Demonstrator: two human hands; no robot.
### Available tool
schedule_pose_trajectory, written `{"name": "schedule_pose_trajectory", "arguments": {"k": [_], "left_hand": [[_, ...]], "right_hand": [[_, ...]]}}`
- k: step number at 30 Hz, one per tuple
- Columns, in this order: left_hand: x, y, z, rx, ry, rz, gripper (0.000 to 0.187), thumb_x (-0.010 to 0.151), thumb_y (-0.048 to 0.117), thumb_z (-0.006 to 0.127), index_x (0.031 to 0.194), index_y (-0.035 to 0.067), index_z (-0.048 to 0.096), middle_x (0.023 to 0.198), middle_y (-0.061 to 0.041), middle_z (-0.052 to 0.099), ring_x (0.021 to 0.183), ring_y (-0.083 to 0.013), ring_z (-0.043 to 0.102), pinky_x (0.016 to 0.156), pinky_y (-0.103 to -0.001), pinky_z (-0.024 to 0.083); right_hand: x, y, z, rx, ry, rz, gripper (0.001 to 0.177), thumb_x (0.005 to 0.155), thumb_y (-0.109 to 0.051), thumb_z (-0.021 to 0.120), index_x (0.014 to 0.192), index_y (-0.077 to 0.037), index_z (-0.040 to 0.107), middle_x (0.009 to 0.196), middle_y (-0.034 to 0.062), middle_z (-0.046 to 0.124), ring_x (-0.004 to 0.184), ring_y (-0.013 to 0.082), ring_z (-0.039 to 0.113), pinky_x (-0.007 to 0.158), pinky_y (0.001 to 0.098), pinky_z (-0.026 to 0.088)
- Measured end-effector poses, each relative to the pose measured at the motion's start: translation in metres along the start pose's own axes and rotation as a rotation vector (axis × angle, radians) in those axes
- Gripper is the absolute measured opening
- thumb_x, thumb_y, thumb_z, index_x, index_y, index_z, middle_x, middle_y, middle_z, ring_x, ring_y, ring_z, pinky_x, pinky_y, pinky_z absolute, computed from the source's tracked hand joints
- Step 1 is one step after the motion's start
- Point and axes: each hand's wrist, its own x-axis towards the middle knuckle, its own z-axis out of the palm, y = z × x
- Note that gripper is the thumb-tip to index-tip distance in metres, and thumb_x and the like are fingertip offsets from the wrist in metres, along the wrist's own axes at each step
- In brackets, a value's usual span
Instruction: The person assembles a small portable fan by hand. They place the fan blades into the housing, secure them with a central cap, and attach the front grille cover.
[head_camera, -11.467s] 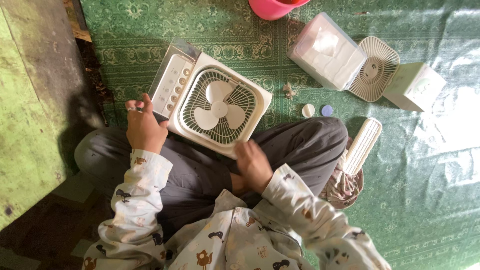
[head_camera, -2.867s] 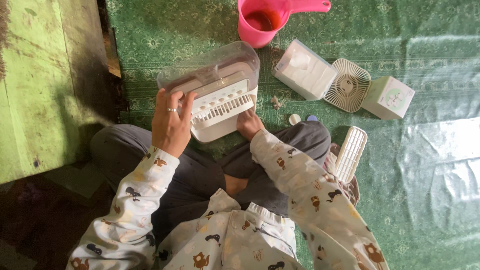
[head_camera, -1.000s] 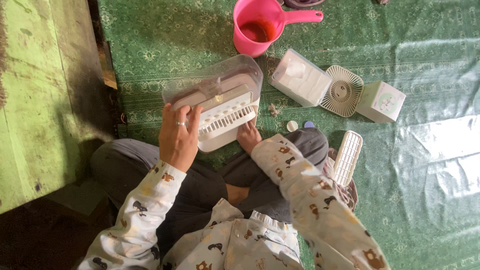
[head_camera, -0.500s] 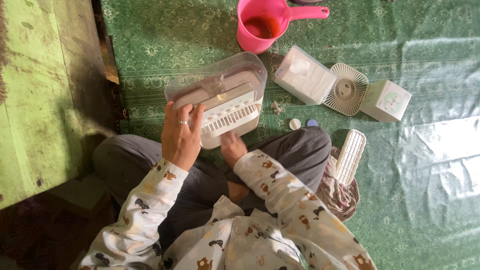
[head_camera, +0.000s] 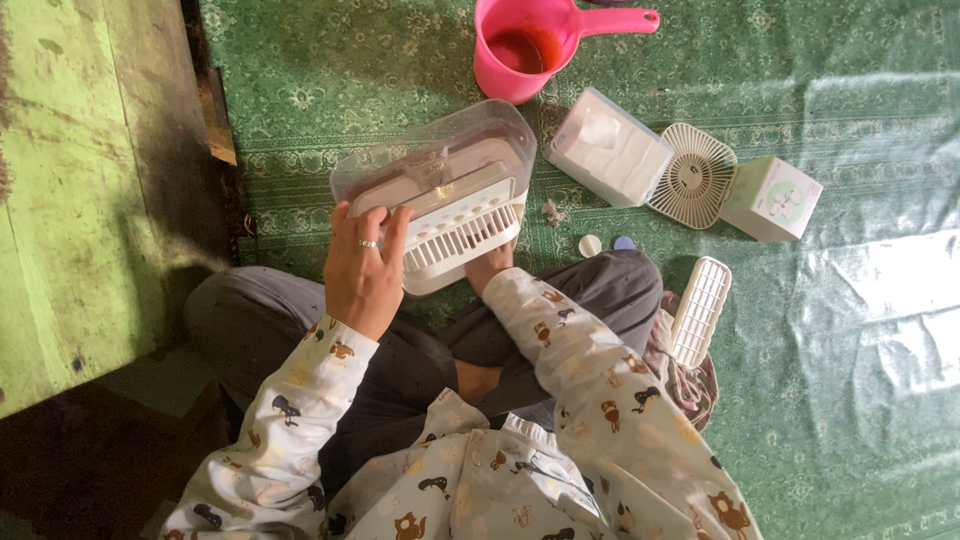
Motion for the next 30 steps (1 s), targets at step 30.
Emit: {"name": "schedule_pose_trajectory", "arguments": {"k": [30], "left_hand": [[0.011,-0.010,0.003,0.000,0.003,-0.020,0.049,0.088,-0.005,0.069,0.134,0.006,0.060,0.116,-0.010,0.048,0.114,-0.0365,0.057,0.112,-0.053,0.050]], "right_hand": [[-0.045,-0.113,-0.029,0.641,0.051,0.081,0.036,0.075,0.006,0.064,0.109,-0.002,0.074,0.110,0.0108,0.069,0.109,0.0318,0.063,0.093,0.0392,0.056]]}}
